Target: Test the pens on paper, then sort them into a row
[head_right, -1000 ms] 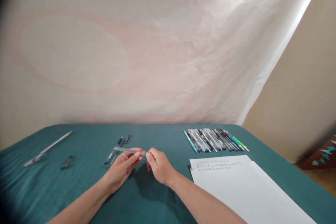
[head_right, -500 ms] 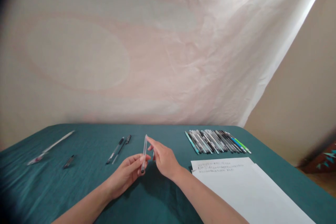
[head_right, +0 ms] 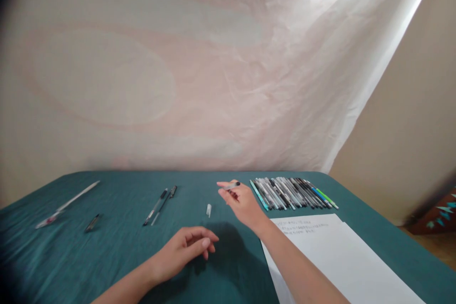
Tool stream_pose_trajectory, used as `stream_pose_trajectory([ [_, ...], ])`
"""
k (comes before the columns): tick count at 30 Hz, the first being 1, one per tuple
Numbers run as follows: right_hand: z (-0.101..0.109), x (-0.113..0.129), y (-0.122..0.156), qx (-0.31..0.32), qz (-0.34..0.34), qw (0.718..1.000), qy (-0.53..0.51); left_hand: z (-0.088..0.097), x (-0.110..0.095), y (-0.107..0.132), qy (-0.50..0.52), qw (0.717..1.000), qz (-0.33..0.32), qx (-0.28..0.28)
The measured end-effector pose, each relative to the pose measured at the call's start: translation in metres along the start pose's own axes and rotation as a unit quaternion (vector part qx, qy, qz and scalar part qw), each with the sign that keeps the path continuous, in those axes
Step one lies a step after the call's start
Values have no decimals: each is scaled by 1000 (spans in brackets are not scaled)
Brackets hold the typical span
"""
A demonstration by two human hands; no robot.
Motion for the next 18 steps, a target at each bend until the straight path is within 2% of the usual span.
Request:
stream_pose_trajectory([
  [3,37,-24,17,-53,-70,995,-45,-16,-13,0,-143,989,-22,29],
  [6,77,-59,50,-107,-154,981,-44,-36,-29,-2,-265,958,-73,78],
  [10,129,-114,108,-219,-263,938,-59,-63,-39,-13,-359,918,-113,123],
  [14,157,-153,154,-246,-322,910,-93,-89,-36,-30,-414,891,-132,134],
  [18,172,-163,176,-259,-329,906,-61,-102,-29,-40,-430,885,-135,117],
])
Point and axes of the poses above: each hand's wrist, its own y-axis away from the middle knuckle, its own z-axis out of the back of the hand, x = y × z, the point moved 6 cm from there along -y, towards the middle knuckle, and after that the axes turned 7 degrees about x, right-handed, at the moved point
